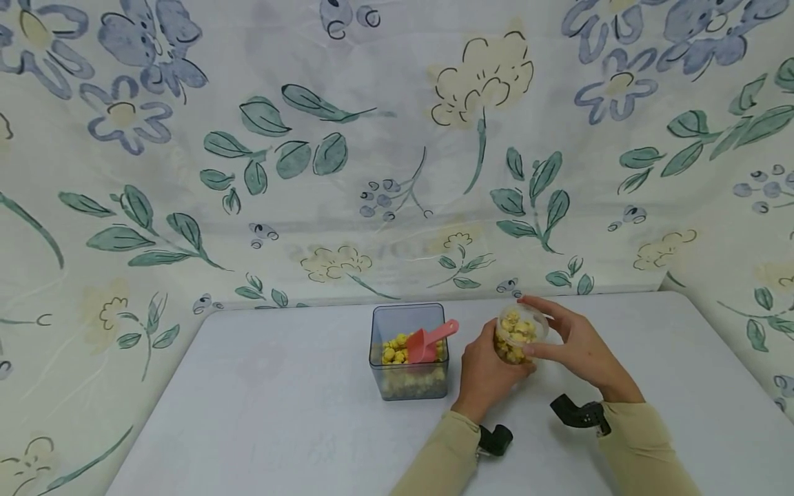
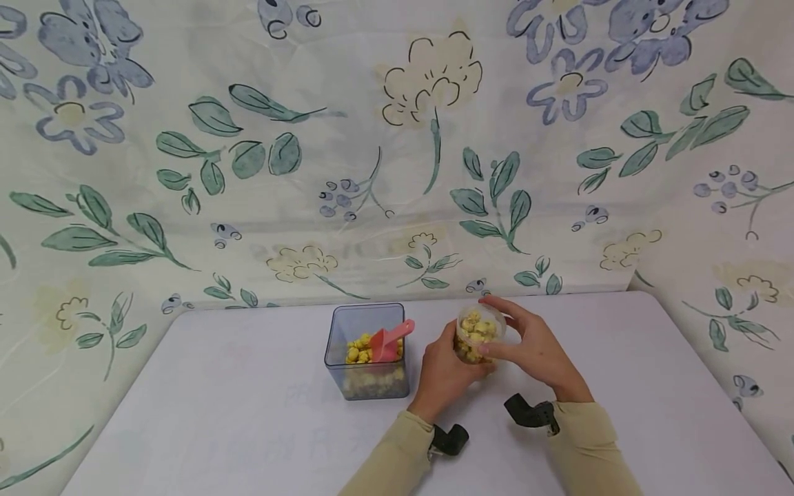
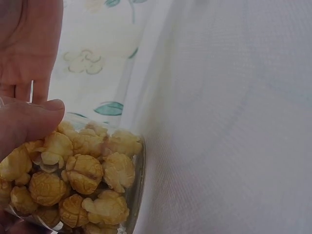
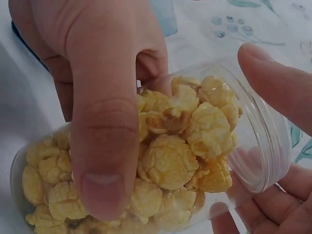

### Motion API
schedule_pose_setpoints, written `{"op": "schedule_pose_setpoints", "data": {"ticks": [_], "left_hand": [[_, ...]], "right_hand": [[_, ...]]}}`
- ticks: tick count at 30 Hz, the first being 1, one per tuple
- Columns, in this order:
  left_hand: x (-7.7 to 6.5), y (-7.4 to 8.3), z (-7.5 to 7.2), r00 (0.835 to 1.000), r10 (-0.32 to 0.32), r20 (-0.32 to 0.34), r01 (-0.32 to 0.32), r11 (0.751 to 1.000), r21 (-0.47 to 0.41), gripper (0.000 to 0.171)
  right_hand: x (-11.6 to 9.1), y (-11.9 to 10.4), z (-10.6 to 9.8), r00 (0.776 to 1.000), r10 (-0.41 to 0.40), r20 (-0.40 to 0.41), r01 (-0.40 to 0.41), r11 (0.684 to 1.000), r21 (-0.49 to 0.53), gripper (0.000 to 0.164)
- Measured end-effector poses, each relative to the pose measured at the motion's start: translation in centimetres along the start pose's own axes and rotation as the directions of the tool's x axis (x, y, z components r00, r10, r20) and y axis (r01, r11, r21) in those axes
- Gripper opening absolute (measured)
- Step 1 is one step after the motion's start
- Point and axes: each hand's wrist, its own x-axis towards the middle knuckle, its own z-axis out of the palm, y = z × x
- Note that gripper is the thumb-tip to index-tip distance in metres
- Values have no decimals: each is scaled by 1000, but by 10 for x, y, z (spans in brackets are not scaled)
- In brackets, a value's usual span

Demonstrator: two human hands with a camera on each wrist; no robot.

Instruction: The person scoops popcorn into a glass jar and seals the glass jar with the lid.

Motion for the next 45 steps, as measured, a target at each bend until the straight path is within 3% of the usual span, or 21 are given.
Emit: {"op": "schedule_pose_setpoints", "data": {"ticks": [10,20,25,32,38,41,45], "left_hand": [[1,-2,0,999,32,-15,-32,999,-7,79],[1,-1,-1,1000,20,-22,-21,1000,-23,78],[2,0,-3,1000,7,-9,-8,1000,-25,79],[3,-2,-7,999,41,31,-39,998,-44,82],[-2,-5,-8,996,5,86,1,998,-65,96],[-7,-2,-10,995,-20,99,24,999,-40,100],[-15,6,-14,997,-39,65,35,998,53,95]], "right_hand": [[-1,-12,7,989,124,-86,-137,976,-172,80],[-1,-22,12,971,149,-185,-200,933,-299,84],[1,-24,12,968,164,-188,-216,929,-300,84],[3,-25,14,964,195,-183,-240,932,-271,87],[0,-25,17,967,188,-172,-228,939,-257,86],[-2,-24,17,968,176,-177,-217,944,-248,85],[-4,-22,16,972,148,-182,-192,948,-252,85]]}}
